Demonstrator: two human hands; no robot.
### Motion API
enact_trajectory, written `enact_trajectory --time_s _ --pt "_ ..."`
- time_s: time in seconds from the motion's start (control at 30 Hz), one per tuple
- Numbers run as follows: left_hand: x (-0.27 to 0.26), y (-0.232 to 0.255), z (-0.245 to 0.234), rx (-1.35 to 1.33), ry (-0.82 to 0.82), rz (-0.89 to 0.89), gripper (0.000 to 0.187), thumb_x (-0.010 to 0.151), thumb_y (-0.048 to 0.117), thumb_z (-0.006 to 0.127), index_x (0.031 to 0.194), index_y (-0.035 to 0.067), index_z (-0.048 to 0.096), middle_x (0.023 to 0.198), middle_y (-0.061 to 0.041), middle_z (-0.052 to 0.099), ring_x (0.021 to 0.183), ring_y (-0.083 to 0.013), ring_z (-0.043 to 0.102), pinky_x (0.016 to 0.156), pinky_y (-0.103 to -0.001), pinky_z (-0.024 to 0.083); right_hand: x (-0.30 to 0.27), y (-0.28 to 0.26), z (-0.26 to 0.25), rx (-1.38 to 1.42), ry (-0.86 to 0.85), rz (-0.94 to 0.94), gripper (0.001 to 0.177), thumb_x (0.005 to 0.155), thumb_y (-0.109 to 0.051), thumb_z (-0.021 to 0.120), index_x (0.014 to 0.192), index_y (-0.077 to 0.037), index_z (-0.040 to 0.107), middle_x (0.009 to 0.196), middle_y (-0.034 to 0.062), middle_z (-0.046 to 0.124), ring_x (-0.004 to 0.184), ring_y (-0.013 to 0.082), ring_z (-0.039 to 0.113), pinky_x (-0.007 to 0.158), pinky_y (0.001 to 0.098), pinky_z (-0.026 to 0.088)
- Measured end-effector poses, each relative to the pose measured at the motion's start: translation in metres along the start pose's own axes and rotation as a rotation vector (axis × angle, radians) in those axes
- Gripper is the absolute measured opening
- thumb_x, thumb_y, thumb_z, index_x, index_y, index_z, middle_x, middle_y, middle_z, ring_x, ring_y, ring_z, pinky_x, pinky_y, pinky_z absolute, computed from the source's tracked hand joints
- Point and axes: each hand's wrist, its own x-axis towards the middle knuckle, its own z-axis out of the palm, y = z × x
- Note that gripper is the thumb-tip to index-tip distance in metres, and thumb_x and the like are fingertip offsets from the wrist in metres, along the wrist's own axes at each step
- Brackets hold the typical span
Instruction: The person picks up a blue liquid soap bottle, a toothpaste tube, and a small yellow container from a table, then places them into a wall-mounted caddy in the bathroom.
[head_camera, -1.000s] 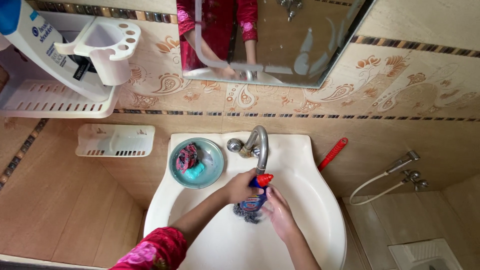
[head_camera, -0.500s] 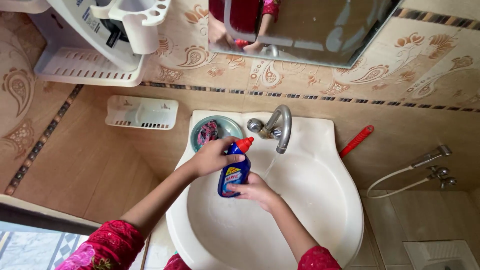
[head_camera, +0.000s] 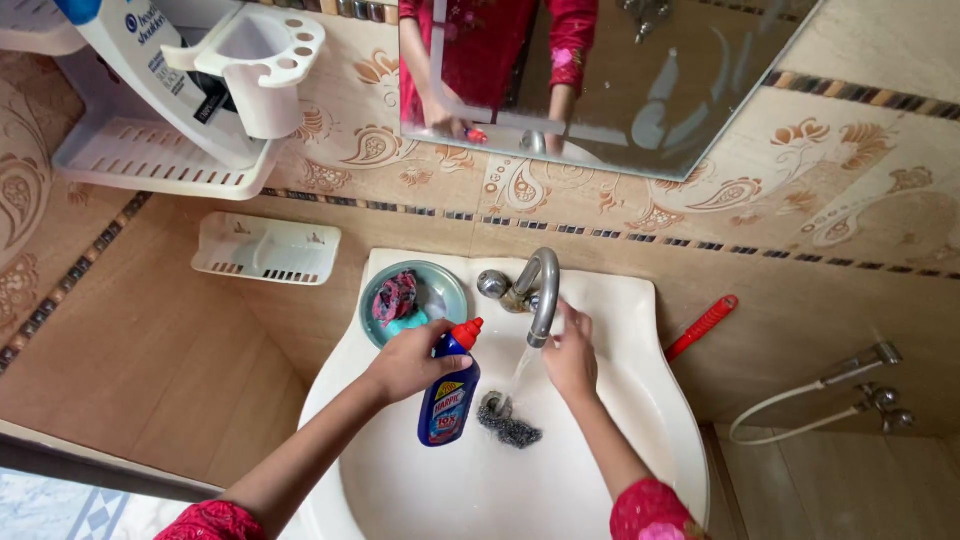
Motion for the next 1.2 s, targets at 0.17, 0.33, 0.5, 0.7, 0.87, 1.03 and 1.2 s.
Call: enact_trajectory --time_s 0.17,0.33,0.5,0.7,0.87,1.03,1.2 --pt "0.006 0.016 0.012 0.036 -0.017 0.008 0.061 0.082 0.046 0.076 0.126 0.006 0.064 0.106 -0.018 0.074 0.103 -0.0329 0.071 0.09 -0.042 0.054 0.043 -0.003 -0.009 -0.205 -0.288 -0.16 0.054 0.089 -0.011 0.054 0.141 -0.025 0.053 0.146 0.0068 0.053 0.101 0.0325 0.067 0.085 0.0466 0.053" --pt "0.013 0.021 0.016 0.015 0.006 -0.008 0.06 0.08 0.046 0.077 0.124 0.007 0.065 0.105 -0.017 0.075 0.101 -0.0326 0.071 0.089 -0.042 0.054 0.078 0.033 0.013 -0.292 -0.147 -0.288 0.038 0.098 -0.029 0.041 0.125 -0.017 0.065 0.113 0.0119 0.073 0.1 0.033 0.069 0.083 0.0455 0.054" --pt "0.027 0.017 0.025 0.026 0.016 -0.011 0.06 0.079 0.046 0.079 0.122 0.006 0.065 0.105 -0.017 0.074 0.101 -0.0328 0.072 0.088 -0.043 0.054 0.114 0.074 0.043 0.153 -0.675 0.587 0.083 0.11 -0.068 0.017 0.086 -0.004 0.064 0.065 0.0069 0.057 0.05 0.0154 0.049 0.049 0.0293 0.036" --pt "0.029 0.005 0.034 0.014 0.102 -0.068 0.059 0.08 0.046 0.079 0.121 0.006 0.066 0.104 -0.019 0.074 0.1 -0.0341 0.071 0.088 -0.044 0.054 0.033 0.061 0.076 1.274 -0.45 0.898 0.031 0.1 -0.014 0.039 0.071 -0.015 0.05 0.057 0.0021 0.048 0.042 0.0113 0.035 0.037 0.0252 0.02" --pt "0.025 -0.001 0.025 0.086 0.085 -0.146 0.059 0.08 0.045 0.079 0.121 0.007 0.065 0.103 -0.019 0.074 0.099 -0.0349 0.071 0.087 -0.044 0.055 -0.023 0.043 0.126 1.953 -0.208 1.101 0.04 0.099 -0.025 0.041 0.06 -0.016 0.041 0.049 -0.0026 0.036 0.037 0.0117 0.028 0.036 0.0269 0.024" --pt "0.019 -0.001 0.014 0.089 0.084 -0.081 0.059 0.08 0.047 0.078 0.12 0.005 0.065 0.102 -0.02 0.075 0.098 -0.0348 0.073 0.086 -0.043 0.055 0.033 0.011 0.106 2.269 0.065 1.021 0.027 0.104 -0.025 0.044 0.081 -0.01 0.047 0.068 0.0048 0.048 0.057 0.0162 0.044 0.055 0.0288 0.035" --pt "0.007 0.006 0.013 0.012 0.098 -0.034 0.065 0.081 0.047 0.08 0.124 0.002 0.061 0.105 -0.022 0.072 0.101 -0.0354 0.071 0.087 -0.043 0.054 0.014 -0.031 0.061 2.268 0.309 0.934 0.041 0.106 -0.027 0.04 0.128 0.002 0.058 0.11 0.0169 0.069 0.094 0.0304 0.07 0.092 0.0421 0.056"
